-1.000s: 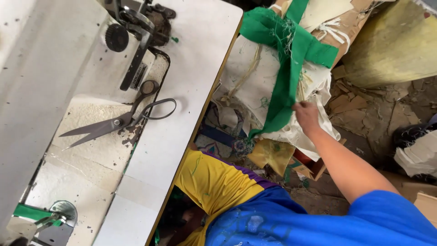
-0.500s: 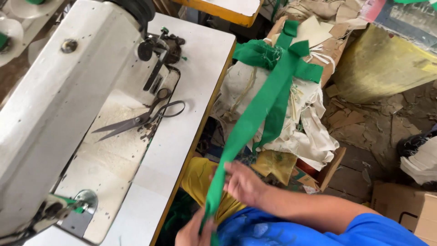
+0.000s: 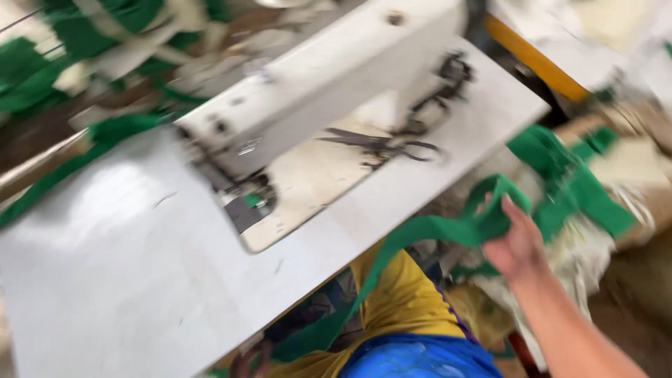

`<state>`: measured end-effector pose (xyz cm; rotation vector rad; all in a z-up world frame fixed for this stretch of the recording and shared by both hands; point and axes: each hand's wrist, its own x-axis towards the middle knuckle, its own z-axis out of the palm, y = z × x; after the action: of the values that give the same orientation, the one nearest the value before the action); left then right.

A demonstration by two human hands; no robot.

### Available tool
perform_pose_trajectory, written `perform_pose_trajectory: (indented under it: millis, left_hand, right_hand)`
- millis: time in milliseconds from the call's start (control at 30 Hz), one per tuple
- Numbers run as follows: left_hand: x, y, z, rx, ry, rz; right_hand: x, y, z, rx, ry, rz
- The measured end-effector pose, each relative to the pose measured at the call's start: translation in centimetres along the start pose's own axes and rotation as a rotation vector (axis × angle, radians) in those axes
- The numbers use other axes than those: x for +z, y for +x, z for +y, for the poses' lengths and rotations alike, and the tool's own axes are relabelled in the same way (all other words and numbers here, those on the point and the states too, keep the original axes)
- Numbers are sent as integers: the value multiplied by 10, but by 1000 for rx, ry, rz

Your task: Sewing green fabric strips to create straps using an industrial sewing machine

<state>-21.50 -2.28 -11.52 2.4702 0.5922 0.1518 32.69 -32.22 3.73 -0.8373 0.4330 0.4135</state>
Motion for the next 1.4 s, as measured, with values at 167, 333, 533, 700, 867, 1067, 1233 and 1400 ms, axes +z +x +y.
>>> perform_pose_trajectory:
  millis: [167, 333, 533, 700, 867, 1067, 1233, 1400]
  left_hand:
    - [-171, 120, 258, -32, -678, 11]
    - [-210, 128, 289, -260, -1088, 49]
    - [-185, 95, 283, -165, -782, 38]
    - [-110, 70, 207, 200, -806, -123]
    - [24, 16, 24, -1118, 279, -75]
    - [12, 92, 53, -380, 181, -89]
    - [-97, 121, 205, -345, -368, -198]
    - [-152, 106, 265, -84, -487, 512]
  right_hand:
    - [122, -200, 49, -259, -617, -1004]
    - [76, -209, 134, 316, -1089, -1121]
    - [121, -211, 122, 675, -536, -1323]
    - [102, -173, 133, 571, -868, -870]
    - [112, -118, 70, 291, -606, -794]
    - [109, -111, 31, 128, -556, -655]
    - [134, -189, 85, -169, -1045, -503]
    - [24, -137, 181, -761, -1547, -854]
